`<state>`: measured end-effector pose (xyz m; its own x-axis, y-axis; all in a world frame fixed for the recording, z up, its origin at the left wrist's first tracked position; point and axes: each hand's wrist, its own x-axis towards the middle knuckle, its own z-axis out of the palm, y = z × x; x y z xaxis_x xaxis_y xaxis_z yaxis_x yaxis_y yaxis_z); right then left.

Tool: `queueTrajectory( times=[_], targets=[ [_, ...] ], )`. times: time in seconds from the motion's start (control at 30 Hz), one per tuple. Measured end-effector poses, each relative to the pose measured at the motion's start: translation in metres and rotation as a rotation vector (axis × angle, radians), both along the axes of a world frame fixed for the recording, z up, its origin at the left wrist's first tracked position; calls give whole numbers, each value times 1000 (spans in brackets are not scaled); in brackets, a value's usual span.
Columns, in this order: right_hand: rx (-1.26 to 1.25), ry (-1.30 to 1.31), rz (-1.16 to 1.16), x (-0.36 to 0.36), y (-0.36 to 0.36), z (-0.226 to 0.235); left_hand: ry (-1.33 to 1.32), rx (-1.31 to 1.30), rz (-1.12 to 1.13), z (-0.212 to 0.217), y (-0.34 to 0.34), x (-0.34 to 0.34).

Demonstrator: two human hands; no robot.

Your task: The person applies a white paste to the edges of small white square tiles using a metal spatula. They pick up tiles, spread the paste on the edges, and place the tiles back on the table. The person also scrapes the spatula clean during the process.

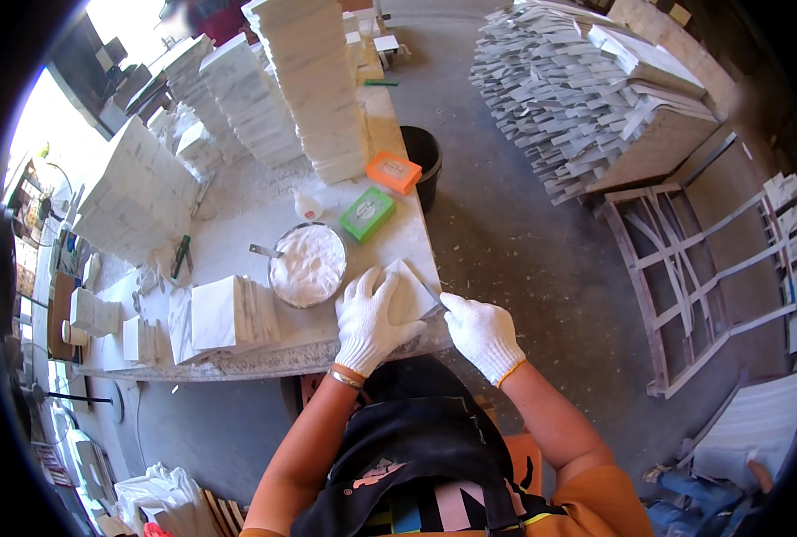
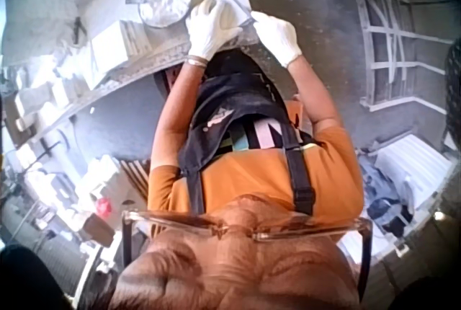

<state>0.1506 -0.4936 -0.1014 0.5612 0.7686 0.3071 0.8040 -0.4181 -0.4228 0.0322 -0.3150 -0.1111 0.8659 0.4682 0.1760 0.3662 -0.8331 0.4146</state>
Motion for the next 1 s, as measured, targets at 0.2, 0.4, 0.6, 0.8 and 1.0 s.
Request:
queueTrajectory(
  times=[0.2, 0.4, 0.6, 0.8, 1.0],
  targets=[
    [-47, -18, 10, 0, 1, 0, 13, -1, 5, 4, 0, 1],
    [-27, -42, 40, 3, 4, -6, 23, -5, 12, 5, -1, 1],
    [27, -29, 73, 5, 4, -17, 19, -5, 10, 3, -1, 1],
    [3, -74, 55, 3, 6, -30, 40, -2, 8, 2, -2, 3],
    [46, 51, -4, 4, 7, -24, 41, 32, -14, 1, -3, 0]
  ],
)
